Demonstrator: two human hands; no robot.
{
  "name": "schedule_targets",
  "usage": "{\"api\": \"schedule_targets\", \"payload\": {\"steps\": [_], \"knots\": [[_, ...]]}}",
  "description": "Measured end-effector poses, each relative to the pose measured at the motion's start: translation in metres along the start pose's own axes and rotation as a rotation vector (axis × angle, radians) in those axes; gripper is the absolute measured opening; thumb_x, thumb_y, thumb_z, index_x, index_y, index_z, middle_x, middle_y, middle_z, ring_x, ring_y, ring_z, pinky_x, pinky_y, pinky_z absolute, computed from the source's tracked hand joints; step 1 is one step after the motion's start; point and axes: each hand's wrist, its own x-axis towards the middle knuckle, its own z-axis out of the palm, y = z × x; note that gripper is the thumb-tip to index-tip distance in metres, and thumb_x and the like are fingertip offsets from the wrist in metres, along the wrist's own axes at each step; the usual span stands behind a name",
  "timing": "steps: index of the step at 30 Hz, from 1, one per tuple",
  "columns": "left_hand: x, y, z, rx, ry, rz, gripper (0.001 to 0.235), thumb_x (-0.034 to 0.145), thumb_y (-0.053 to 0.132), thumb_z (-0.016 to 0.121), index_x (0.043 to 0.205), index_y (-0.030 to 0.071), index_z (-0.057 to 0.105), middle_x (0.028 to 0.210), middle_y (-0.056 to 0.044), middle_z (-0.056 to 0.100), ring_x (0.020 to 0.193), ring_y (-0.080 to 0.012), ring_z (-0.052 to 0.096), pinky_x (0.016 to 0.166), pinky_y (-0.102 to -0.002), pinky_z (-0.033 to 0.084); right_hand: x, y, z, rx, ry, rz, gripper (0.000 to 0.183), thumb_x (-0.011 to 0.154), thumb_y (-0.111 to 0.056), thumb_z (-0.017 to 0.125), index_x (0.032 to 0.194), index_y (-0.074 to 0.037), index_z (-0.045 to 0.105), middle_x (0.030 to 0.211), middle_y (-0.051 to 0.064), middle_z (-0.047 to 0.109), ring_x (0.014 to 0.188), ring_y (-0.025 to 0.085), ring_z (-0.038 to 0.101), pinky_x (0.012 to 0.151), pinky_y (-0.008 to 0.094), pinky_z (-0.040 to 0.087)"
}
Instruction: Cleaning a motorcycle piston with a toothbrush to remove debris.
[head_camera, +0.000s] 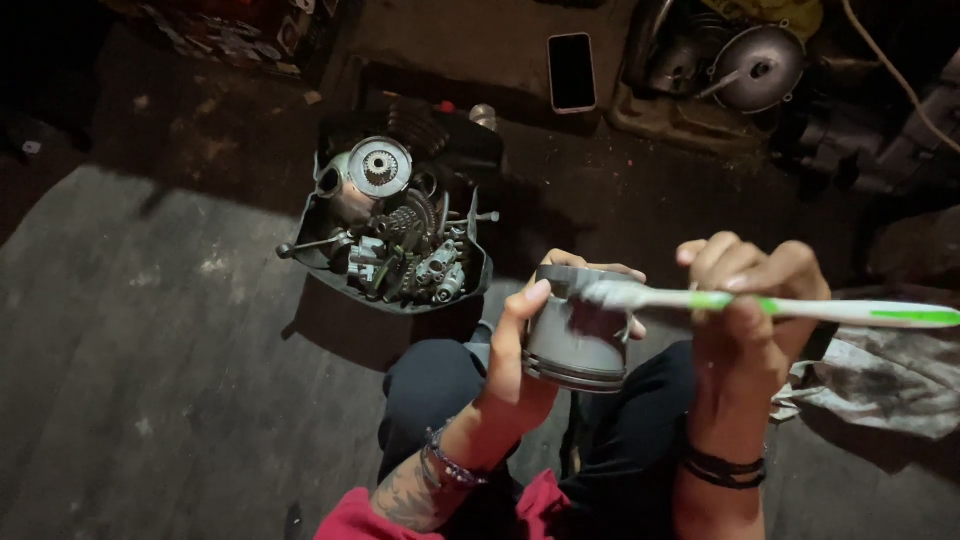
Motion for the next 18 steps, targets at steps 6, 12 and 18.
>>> {"api": "schedule_targets", "payload": {"steps": [6,12,18], "knots": [[-0.001,0.001,0.004,0.058,0.012,-0.037,0.039,0.102,0.031,0.045,0.132,0.006,0.044,0.143,-0.027,0.053,0.105,-0.0356,0.067,0.094,-0.046,0.055,0.001,0.009,-0.016,0.141,-0.147,-0.041,0.012,0.087,-0.027,0.064,0.085,-0.019,0.055,0.057,-0.003,0.050,0.058,0.010,0.049,0.084,0.030,0.054],[0.000,0.001,0.005,0.070,-0.021,-0.022,0.042,0.105,0.030,0.040,0.140,0.006,0.041,0.144,-0.025,0.055,0.106,-0.0361,0.067,0.099,-0.046,0.051,0.001,0.003,-0.010,0.072,0.068,0.048,0.021,0.098,-0.034,0.070,0.097,-0.020,0.055,0.070,-0.005,0.053,0.070,0.006,0.046,0.091,0.028,0.051],[-0.002,0.004,0.010,0.238,0.004,-0.036,0.047,0.097,0.034,0.042,0.134,0.006,0.049,0.145,-0.025,0.055,0.119,-0.0294,0.058,0.103,-0.042,0.046,0.000,0.002,-0.010,0.127,-0.102,-0.005,0.014,0.093,-0.031,0.067,0.093,-0.019,0.060,0.061,-0.005,0.057,0.061,0.007,0.051,0.076,0.026,0.055]]}}
